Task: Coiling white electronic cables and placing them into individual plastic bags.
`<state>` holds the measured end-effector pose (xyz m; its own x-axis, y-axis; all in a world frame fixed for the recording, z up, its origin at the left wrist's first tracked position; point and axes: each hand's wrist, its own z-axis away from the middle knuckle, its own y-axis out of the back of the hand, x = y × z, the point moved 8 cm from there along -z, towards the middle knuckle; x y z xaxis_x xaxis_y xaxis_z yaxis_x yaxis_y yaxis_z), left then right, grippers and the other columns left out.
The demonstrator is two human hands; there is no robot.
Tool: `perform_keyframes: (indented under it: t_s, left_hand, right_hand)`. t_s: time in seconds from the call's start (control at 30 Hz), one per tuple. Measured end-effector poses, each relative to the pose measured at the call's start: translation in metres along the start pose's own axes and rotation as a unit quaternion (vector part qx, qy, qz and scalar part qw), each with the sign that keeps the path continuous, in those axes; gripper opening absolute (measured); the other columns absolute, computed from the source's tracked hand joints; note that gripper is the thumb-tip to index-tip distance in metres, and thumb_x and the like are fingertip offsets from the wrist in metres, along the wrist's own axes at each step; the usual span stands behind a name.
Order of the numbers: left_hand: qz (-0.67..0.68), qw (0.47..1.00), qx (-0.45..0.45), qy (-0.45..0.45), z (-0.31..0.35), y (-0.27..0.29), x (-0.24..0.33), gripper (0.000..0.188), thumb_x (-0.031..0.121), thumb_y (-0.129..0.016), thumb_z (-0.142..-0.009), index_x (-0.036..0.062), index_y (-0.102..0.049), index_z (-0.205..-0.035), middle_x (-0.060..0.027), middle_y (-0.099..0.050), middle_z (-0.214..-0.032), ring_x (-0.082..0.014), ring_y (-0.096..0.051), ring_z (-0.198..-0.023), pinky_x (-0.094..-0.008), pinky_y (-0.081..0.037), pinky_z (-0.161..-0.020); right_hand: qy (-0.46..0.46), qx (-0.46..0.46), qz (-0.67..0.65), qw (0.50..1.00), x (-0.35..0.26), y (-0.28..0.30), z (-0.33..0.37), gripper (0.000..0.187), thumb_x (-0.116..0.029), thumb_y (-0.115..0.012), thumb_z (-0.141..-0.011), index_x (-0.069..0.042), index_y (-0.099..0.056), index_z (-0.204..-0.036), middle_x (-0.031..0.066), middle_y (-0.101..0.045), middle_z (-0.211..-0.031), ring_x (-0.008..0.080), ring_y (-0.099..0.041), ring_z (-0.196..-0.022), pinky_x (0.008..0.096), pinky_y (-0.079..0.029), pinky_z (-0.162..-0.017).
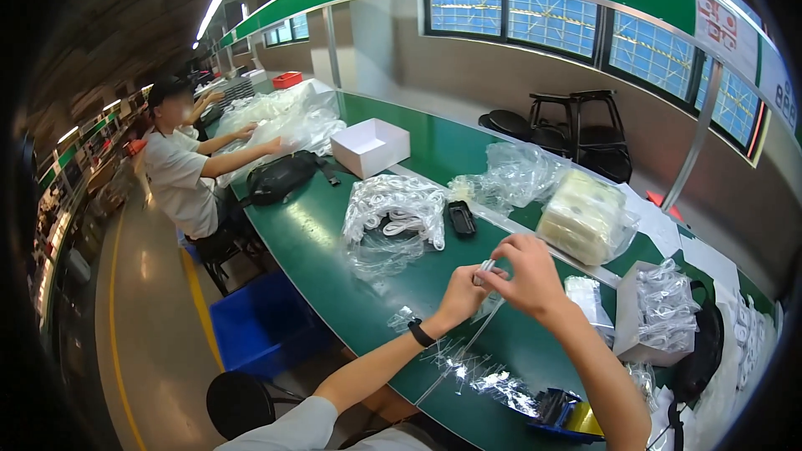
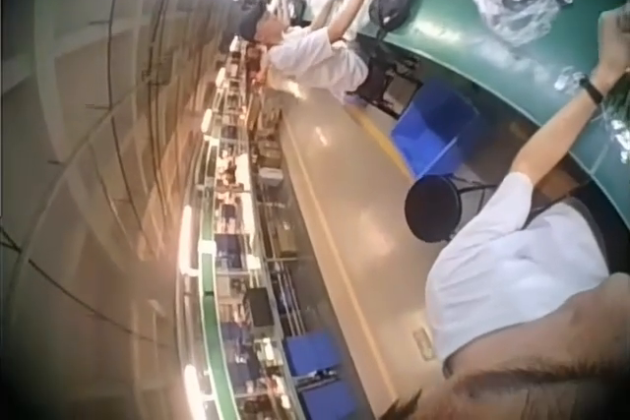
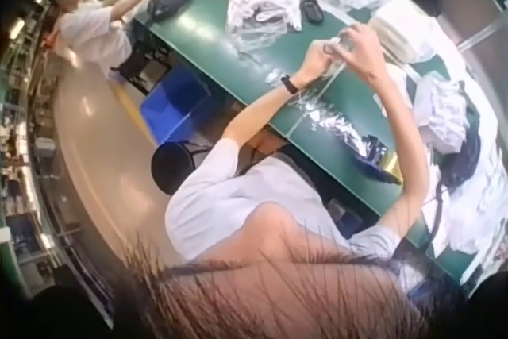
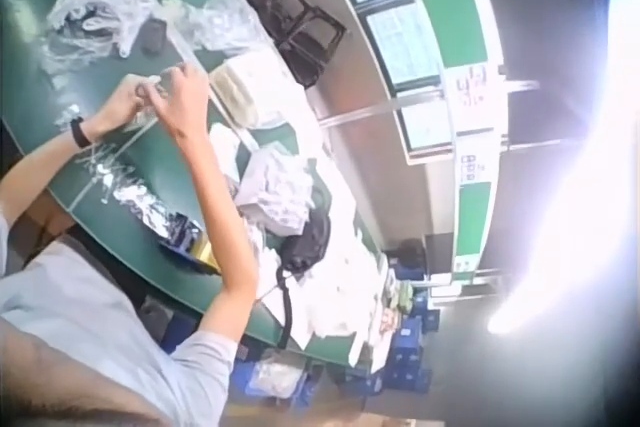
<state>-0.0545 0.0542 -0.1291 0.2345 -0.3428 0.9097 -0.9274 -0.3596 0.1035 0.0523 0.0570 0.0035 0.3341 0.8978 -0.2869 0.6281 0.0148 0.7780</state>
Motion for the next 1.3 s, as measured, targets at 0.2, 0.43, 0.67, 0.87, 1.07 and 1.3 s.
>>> perform_keyframes:
  t_s: [0.2, 0.43, 0.67, 0.87, 1.07, 1.3]
  left_hand:
    - [-0.031, 0.999, 0.0, -0.021, -0.004, 0.003, 0.01, 0.015, 0.012, -0.067, -0.083, 0.0066, -0.071, -0.096, -0.0183, -0.067, -0.08, -0.0359, -0.066, -0.073, -0.0388, -0.05, -0.064]
    - [-0.215, 0.976, 0.006, -0.023, 0.008, 0.006, 0.028, 0.014, 0.013, -0.067, -0.079, 0.0116, -0.07, -0.092, -0.0159, -0.067, -0.079, -0.0369, -0.065, -0.075, -0.0428, -0.05, -0.062]
    - [-0.286, 0.949, 0.05, -0.119, 0.01, 0.008, 0.039, 0.013, 0.01, -0.068, -0.075, 0.0133, -0.07, -0.087, -0.0099, -0.069, -0.084, -0.0325, -0.065, -0.076, -0.0416, -0.051, -0.062]
    - [-0.263, 0.939, 0.118, -0.19, 0.003, 0.023, 0.049, 0.022, 0.002, -0.072, -0.067, 0.0065, -0.069, -0.088, -0.0079, -0.068, -0.109, -0.031, -0.059, -0.097, -0.0388, -0.052, -0.081]
    - [0.05, 0.996, 0.071, -0.013, -0.016, 0.03, -0.004, 0.011, 0.008, -0.064, -0.093, -0.0026, -0.064, -0.09, -0.0093, -0.072, -0.089, -0.0128, -0.069, -0.075, -0.0247, -0.052, -0.068]
    - [0.16, 0.983, 0.042, 0.079, -0.015, 0.029, -0.011, 0.014, 0.012, -0.065, -0.093, -0.0009, -0.062, -0.096, -0.0088, -0.071, -0.083, -0.0131, -0.066, -0.064, -0.0231, -0.051, -0.059]
  right_hand:
    - [0.012, -0.041, 0.023, 0.999, 0.013, -0.017, 0.001, 0.034, -0.034, -0.076, -0.078, -0.003, -0.067, -0.086, 0.0109, -0.06, -0.099, 0.0295, -0.055, -0.098, 0.0401, -0.044, -0.087]
    - [-0.063, -0.073, 0.092, 0.991, 0.018, -0.022, 0.009, 0.042, -0.046, -0.073, -0.08, -0.004, -0.068, -0.082, 0.0123, -0.06, -0.089, 0.03, -0.059, -0.09, 0.0397, -0.048, -0.079]
    - [-0.309, -0.133, -0.058, 0.94, 0.042, -0.043, 0.03, 0.041, -0.04, -0.068, -0.078, 0.001, -0.07, -0.081, 0.0189, -0.067, -0.073, 0.0346, -0.066, -0.069, 0.0414, -0.051, -0.065]
    - [-0.256, -0.009, -0.068, 0.964, 0.033, -0.009, 0.024, 0.031, -0.033, -0.066, -0.079, -0.003, -0.071, -0.086, 0.0161, -0.069, -0.078, 0.0361, -0.067, -0.075, 0.0423, -0.052, -0.068]
    - [-0.219, 0.102, -0.106, 0.965, 0.035, 0.024, 0.023, 0.023, -0.024, -0.068, -0.084, -0.001, -0.065, -0.085, 0.015, -0.067, -0.074, 0.0293, -0.067, -0.069, 0.0389, -0.05, -0.063]
    - [-0.206, 0.144, -0.114, 0.961, 0.047, 0.035, 0.03, 0.018, -0.014, -0.066, -0.09, 0.004, -0.063, -0.089, 0.0125, -0.066, -0.073, 0.017, -0.064, -0.064, 0.0298, -0.048, -0.061]
